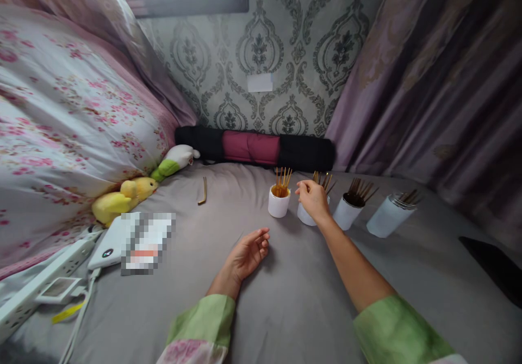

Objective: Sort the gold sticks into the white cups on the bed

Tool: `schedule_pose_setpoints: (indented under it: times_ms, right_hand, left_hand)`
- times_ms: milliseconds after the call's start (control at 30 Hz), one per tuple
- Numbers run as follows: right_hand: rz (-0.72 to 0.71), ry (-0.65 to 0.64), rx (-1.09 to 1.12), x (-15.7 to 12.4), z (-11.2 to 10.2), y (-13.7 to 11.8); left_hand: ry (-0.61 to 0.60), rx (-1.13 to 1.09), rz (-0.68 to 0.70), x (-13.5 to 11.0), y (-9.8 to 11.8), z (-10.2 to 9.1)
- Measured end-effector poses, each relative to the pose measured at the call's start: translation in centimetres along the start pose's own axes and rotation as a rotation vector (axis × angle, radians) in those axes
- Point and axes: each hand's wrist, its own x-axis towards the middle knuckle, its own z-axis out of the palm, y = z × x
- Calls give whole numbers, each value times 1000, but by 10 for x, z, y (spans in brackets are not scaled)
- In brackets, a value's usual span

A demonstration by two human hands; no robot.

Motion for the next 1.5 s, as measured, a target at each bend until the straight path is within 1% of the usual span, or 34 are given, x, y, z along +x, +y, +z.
schedule_pose_setpoints:
  times_ms: [233,567,833,1067,1500]
  right_hand:
    - [22,8,77,-17,4,11]
    - [152,-39,219,-44,17,18]
    - [237,-71,292,-59,31,25]
    - [310,-102,334,-72,42,24]
    - [350,-118,386,-92,59,24]
  left_hand:
    - [6,15,7,0,0,0]
    - [19,17,8,-1,0,2]
    - [6,15,4,1,-1,-2]
    - [21,13,-6,0,0,-1]
    - [0,21,0,1,-1,-2]
